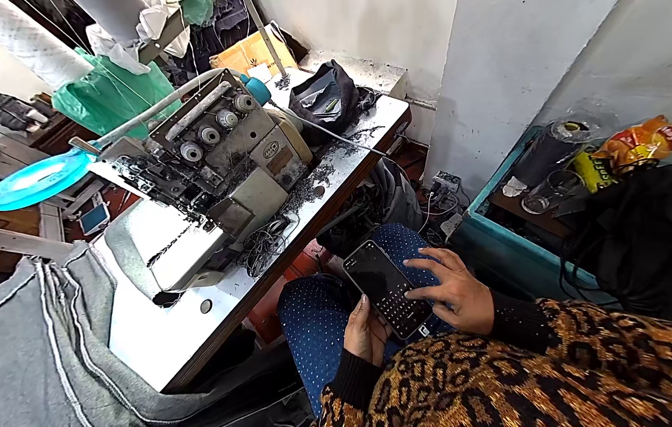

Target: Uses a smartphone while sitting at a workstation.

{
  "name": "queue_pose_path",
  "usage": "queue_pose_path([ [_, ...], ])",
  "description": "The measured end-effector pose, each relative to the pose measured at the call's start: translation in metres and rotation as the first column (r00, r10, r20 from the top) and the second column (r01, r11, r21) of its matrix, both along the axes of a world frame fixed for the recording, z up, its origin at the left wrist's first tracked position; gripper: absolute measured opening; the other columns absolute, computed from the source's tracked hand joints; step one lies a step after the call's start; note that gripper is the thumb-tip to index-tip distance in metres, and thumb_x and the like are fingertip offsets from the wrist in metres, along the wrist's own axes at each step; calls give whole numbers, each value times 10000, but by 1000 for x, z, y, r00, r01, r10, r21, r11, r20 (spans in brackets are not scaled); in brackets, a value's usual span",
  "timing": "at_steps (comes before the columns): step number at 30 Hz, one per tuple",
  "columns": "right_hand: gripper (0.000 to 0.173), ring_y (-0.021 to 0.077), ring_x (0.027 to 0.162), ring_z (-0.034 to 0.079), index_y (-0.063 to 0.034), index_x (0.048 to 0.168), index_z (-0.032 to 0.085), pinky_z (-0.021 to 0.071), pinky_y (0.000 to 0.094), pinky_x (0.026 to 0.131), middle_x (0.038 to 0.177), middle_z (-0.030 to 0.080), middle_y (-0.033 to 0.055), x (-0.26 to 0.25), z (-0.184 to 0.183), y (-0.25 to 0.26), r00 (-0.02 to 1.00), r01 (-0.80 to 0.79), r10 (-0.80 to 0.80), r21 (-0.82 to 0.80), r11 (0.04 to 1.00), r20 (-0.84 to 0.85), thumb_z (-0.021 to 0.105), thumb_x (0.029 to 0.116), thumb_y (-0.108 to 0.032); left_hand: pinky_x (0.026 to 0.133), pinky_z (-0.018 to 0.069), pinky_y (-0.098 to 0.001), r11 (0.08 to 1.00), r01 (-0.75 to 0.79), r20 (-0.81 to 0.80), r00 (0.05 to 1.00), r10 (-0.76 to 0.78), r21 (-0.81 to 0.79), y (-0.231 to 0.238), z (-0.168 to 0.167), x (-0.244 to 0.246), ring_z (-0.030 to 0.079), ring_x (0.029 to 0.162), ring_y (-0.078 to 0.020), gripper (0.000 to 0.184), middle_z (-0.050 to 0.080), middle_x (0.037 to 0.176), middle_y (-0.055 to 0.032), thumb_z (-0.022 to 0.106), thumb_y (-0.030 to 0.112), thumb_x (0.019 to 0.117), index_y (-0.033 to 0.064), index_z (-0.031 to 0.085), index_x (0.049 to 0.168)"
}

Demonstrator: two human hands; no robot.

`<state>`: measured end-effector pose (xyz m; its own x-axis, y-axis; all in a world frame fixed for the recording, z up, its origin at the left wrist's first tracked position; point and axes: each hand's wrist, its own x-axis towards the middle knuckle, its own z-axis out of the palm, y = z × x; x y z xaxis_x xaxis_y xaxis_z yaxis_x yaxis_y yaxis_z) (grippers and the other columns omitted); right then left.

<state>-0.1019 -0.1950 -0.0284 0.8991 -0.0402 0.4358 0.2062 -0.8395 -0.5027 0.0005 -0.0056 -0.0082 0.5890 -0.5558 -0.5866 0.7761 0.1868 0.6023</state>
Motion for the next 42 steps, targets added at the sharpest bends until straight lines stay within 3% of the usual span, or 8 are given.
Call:
queue_pose_path([
  [5, 551, 519, 1360, 463, -316, 1155, 783, 328, 749, 1054, 1461, 573, 160, 10, 14, 8, 961, -265, 261, -36, 964, -87, 598, 761, 21, 790, 614, -400, 1000, 16, 12, 1000, -16, -12, 0, -2, 1, 735, 872, -249, 435, 719, 997, -156, 173, 247, 1133, -16, 481, 1292],
  [10, 560, 571, 1411, 373, -323, 1214, 762, 281, 820, 1031, 1540, 491, 179, 17, 21, 11, 909, -359, 340, -40, 932, -243, 660, 808, 49, 761, 613, -374, 1000, 13, 11, 1000, -13, -2, 1, -1, 1, 733, 857, -226, 424, 719, 986, -140, 173, 239, 1132, -5, 491, 1273],
  [13, 461, 477, 1352, 494, -297, 1060, 804, 349, 726, 1056, 1415, 616, 134, 14, 10, 10, 974, -229, 228, -68, 971, -16, 580, 787, 0, 771, 614, -386, 1000, 5, 4, 1000, -5, -2, 1, -2, 1, 734, 852, -236, 427, 721, 977, -147, 182, 244, 1133, -12, 496, 1268],
  [16, 346, 364, 1325, 532, -282, 917, 806, 349, 580, 1128, 1296, 682, 88, 10, 1, 5, 987, -28, 33, -32, 999, 155, 528, 863, -82, 783, 617, -394, 1000, 3, -2, 1000, -3, -14, 1, -1, 1, 737, 870, -248, 432, 721, 992, -153, 182, 251, 1132, -12, 490, 1281],
  [20, 352, 380, 1306, 533, -269, 873, 819, 358, 553, 1121, 1264, 692, 108, 6, -5, -5, 978, 108, -103, -14, 994, 179, 526, 825, -78, 786, 615, -395, 1000, 2, -2, 1000, -2, -13, 0, 1, 1, 736, 878, -246, 427, 719, 994, -150, 186, 252, 1133, -7, 487, 1292],
  [27, 389, 442, 1308, 527, -262, 922, 832, 371, 628, 1086, 1294, 683, 131, 3, -5, -4, 995, 67, -65, -26, 997, 70, 547, 765, -48, 783, 615, -391, 1000, 9, 3, 1000, -9, -5, 0, 2, 1, 735, 877, -241, 423, 717, 995, -147, 184, 250, 1133, -4, 482, 1293],
  [35, 418, 457, 1317, 519, -290, 997, 828, 384, 649, 1067, 1333, 664, 137, 2, -3, -2, 1000, -1, 2, -40, 999, 21, 541, 790, -67, 797, 610, -398, 1000, 12, -1, 1000, -12, 11, 0, 1, 1, 730, 890, -248, 422, 708, 1022, -157, 189, 251, 1135, -13, 466, 1312],
  [42, 353, 398, 1338, 515, -274, 889, 827, 364, 560, 1132, 1292, 687, 113, 0, -3, -4, 993, -87, 83, 43, 995, 79, 526, 832, -98, 792, 614, -398, 1000, 11, -1, 1000, -11, -2, 0, 0, 1, 734, 877, -250, 426, 715, 1003, -156, 179, 247, 1133, -13, 477, 1290],
])
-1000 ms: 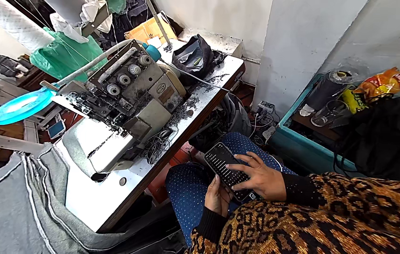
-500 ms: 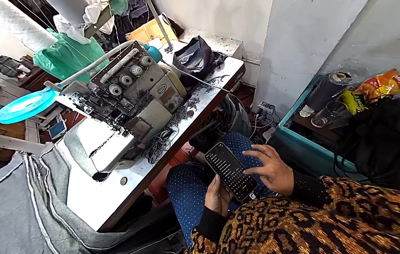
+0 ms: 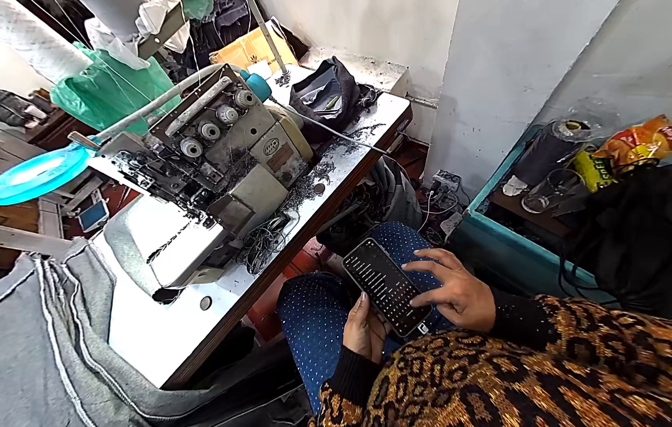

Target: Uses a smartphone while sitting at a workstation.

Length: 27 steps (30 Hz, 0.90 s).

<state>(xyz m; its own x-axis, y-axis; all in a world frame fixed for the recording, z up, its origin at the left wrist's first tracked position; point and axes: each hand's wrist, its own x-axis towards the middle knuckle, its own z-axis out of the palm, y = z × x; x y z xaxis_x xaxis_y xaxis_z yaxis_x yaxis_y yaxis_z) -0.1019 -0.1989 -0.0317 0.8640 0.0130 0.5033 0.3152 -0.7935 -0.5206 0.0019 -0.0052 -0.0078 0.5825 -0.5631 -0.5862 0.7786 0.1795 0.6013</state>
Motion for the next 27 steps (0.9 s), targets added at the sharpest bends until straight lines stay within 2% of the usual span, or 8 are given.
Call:
queue_pose_path([
  [4, 358, 458, 1344, 505, -266, 894, 835, 355, 642, 1103, 1307, 684, 138, -1, 3, -1, 989, -93, 90, -22, 995, -116, 548, 826, -63, 795, 613, -397, 1000, 0, 1, 1000, 0, -2, 1, -1, 0, 734, 878, -245, 423, 715, 1004, -153, 177, 243, 1133, -11, 477, 1290],
  [9, 307, 388, 1347, 515, -253, 835, 821, 329, 572, 1150, 1273, 703, 98, -2, -1, -2, 1000, -5, 5, -7, 1000, 10, 551, 842, -107, 795, 614, -399, 1000, 1, -1, 1000, -1, -4, 1, -1, -1, 733, 883, -249, 426, 712, 1007, -156, 181, 252, 1133, -11, 468, 1307],
  [11, 310, 391, 1347, 512, -255, 840, 823, 331, 573, 1147, 1269, 703, 99, -2, -2, -2, 1000, 14, -14, -13, 1000, 3, 554, 835, -103, 794, 614, -401, 1000, 1, 1, 1000, -1, -4, 1, -1, 0, 734, 879, -250, 428, 714, 1003, -157, 179, 249, 1132, -13, 478, 1290],
  [15, 332, 431, 1340, 515, -257, 875, 831, 365, 636, 1098, 1298, 692, 108, -3, -2, -1, 998, 19, -21, -25, 999, -53, 557, 811, -83, 807, 611, -407, 1000, 1, 0, 1000, -1, -5, 1, -2, 0, 733, 897, -254, 429, 713, 1018, -160, 182, 249, 1132, -15, 476, 1296],
  [21, 328, 389, 1337, 520, -263, 870, 829, 352, 559, 1139, 1271, 702, 98, 0, -1, 0, 998, 56, -56, 5, 998, 17, 541, 837, -111, 793, 616, -399, 1000, -3, -8, 1000, 3, 8, 0, -1, 0, 736, 881, -250, 434, 715, 1004, -155, 175, 258, 1134, -12, 470, 1304],
  [27, 350, 394, 1335, 519, -264, 901, 832, 362, 553, 1134, 1280, 695, 110, 1, -1, 1, 998, 64, -64, -9, 998, 0, 533, 828, -97, 797, 614, -401, 1000, -5, -12, 1000, 5, 6, 0, 0, 0, 734, 883, -252, 431, 713, 1008, -159, 177, 251, 1133, -13, 472, 1304],
])
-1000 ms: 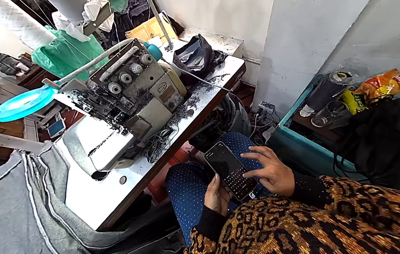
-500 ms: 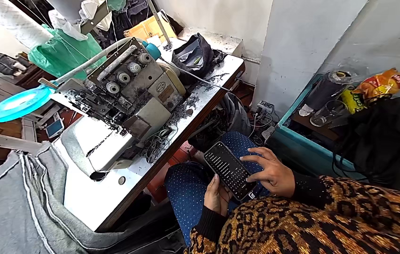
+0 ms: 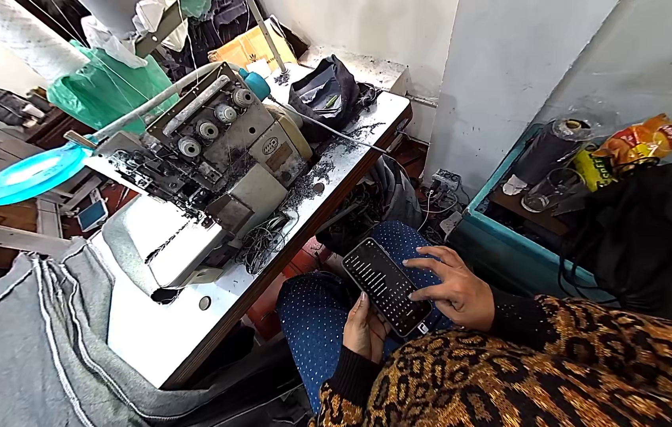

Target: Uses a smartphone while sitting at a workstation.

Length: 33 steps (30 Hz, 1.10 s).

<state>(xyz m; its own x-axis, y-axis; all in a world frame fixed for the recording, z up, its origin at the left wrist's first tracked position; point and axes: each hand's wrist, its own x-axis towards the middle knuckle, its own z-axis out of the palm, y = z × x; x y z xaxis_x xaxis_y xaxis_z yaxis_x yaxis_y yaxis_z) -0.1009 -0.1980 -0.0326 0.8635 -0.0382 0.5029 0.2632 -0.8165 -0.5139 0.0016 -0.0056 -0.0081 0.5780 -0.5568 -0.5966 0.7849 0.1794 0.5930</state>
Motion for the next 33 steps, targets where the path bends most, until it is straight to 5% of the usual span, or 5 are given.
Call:
queue_pose_path([
  [8, 433, 456, 1339, 497, -286, 1040, 828, 379, 631, 1078, 1355, 653, 138, 1, 3, 0, 995, -14, 9, -47, 999, -98, 542, 792, -76, 796, 614, -405, 1000, 1, 1, 1000, -1, 4, 0, 1, 0, 734, 887, -254, 434, 712, 1015, -164, 181, 256, 1135, -15, 470, 1311],
  [15, 377, 382, 1329, 522, -264, 953, 831, 365, 522, 1139, 1293, 687, 112, 2, 3, 1, 999, 17, -16, -4, 1000, 33, 520, 830, -89, 775, 614, -388, 1000, -3, -1, 1000, 3, 7, -1, 1, 1, 732, 859, -241, 417, 711, 985, -153, 186, 248, 1134, -6, 473, 1298],
  [33, 393, 403, 1314, 543, -253, 990, 824, 384, 553, 1120, 1297, 686, 125, 2, 7, 5, 996, -88, 88, -29, 996, -7, 526, 821, -61, 796, 613, -395, 1000, 2, 10, 1000, -2, -8, 0, 1, 0, 733, 877, -246, 432, 712, 998, -155, 169, 245, 1133, -16, 472, 1296],
])
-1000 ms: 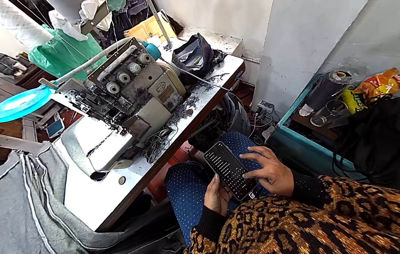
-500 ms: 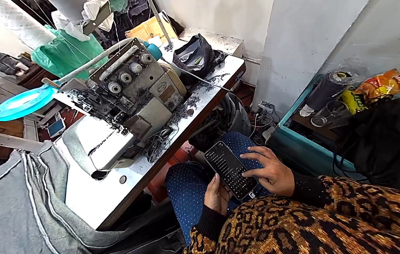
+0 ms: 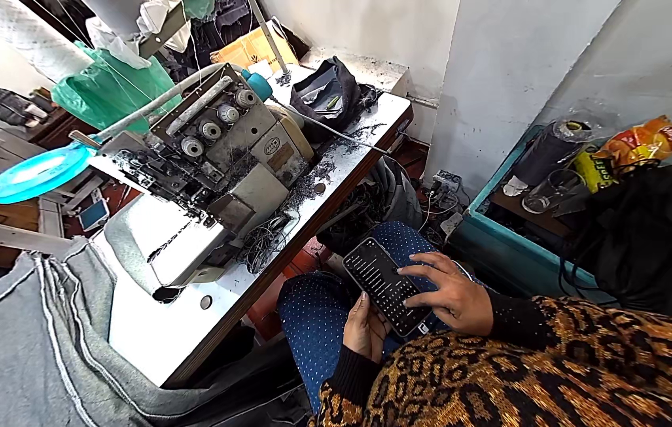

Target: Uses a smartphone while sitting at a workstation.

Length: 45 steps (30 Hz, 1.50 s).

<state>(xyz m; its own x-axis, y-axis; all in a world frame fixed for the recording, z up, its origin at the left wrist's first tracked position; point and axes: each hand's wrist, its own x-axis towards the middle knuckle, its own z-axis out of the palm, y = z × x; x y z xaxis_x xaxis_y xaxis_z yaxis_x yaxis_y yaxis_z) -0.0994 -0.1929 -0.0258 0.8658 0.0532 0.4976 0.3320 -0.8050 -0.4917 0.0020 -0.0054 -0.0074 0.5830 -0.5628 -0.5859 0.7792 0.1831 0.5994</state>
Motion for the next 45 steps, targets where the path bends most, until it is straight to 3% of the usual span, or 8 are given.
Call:
queue_pose_path([
  [3, 359, 380, 1316, 539, -250, 961, 819, 379, 528, 1131, 1284, 687, 114, -1, -2, -1, 999, 41, -41, 10, 999, 22, 526, 834, -86, 788, 612, -391, 1000, -4, -1, 1000, 4, 5, 0, 0, 0, 732, 868, -244, 424, 711, 988, -151, 171, 243, 1133, -11, 476, 1282],
  [13, 470, 474, 1341, 501, -313, 1073, 808, 373, 653, 1079, 1405, 623, 144, 2, 3, -1, 985, -140, 134, -46, 989, -107, 540, 816, -25, 788, 615, -393, 1000, 3, 0, 1000, -3, -2, 0, -3, 0, 737, 875, -250, 438, 718, 1000, -160, 172, 253, 1134, -17, 485, 1280],
  [23, 548, 520, 1372, 453, -335, 1105, 803, 347, 727, 1053, 1461, 582, 150, 1, 4, 0, 967, -160, 150, -35, 986, -205, 562, 786, 40, 794, 614, -400, 1000, 0, -5, 1000, 0, -4, 0, -3, -1, 735, 876, -248, 430, 716, 998, -156, 179, 247, 1134, -15, 483, 1287],
  [27, 443, 438, 1323, 526, -320, 1028, 816, 382, 620, 1084, 1343, 660, 142, 1, -2, 0, 997, -63, 62, -21, 998, -34, 517, 835, -54, 798, 614, -396, 1000, 3, -7, 1000, -4, -6, 1, -2, 0, 734, 877, -248, 432, 715, 1001, -155, 176, 249, 1133, -13, 480, 1291],
  [31, 393, 392, 1326, 526, -282, 994, 819, 374, 555, 1120, 1311, 673, 124, 0, -4, 0, 1000, 18, -18, 4, 1000, 16, 509, 854, -83, 796, 614, -394, 1000, 1, -6, 1000, -1, -4, 0, -1, 0, 734, 878, -246, 432, 715, 998, -154, 177, 248, 1133, -14, 481, 1291],
  [38, 377, 379, 1323, 525, -243, 974, 820, 400, 503, 1120, 1290, 681, 110, 0, -2, -2, 995, 101, -101, 12, 995, 26, 507, 836, -86, 799, 613, -401, 1000, 0, -3, 1000, 0, -5, 0, 0, 0, 733, 880, -246, 422, 714, 1000, -154, 192, 250, 1134, -13, 480, 1294],
  [45, 362, 377, 1327, 523, -244, 909, 823, 378, 517, 1131, 1265, 695, 107, -6, -7, -6, 988, 146, -147, 23, 989, 45, 511, 833, -76, 797, 614, -403, 1000, -3, 0, 1000, 3, -2, 0, 0, 0, 734, 883, -252, 432, 715, 1000, -158, 180, 246, 1133, -18, 485, 1286],
])
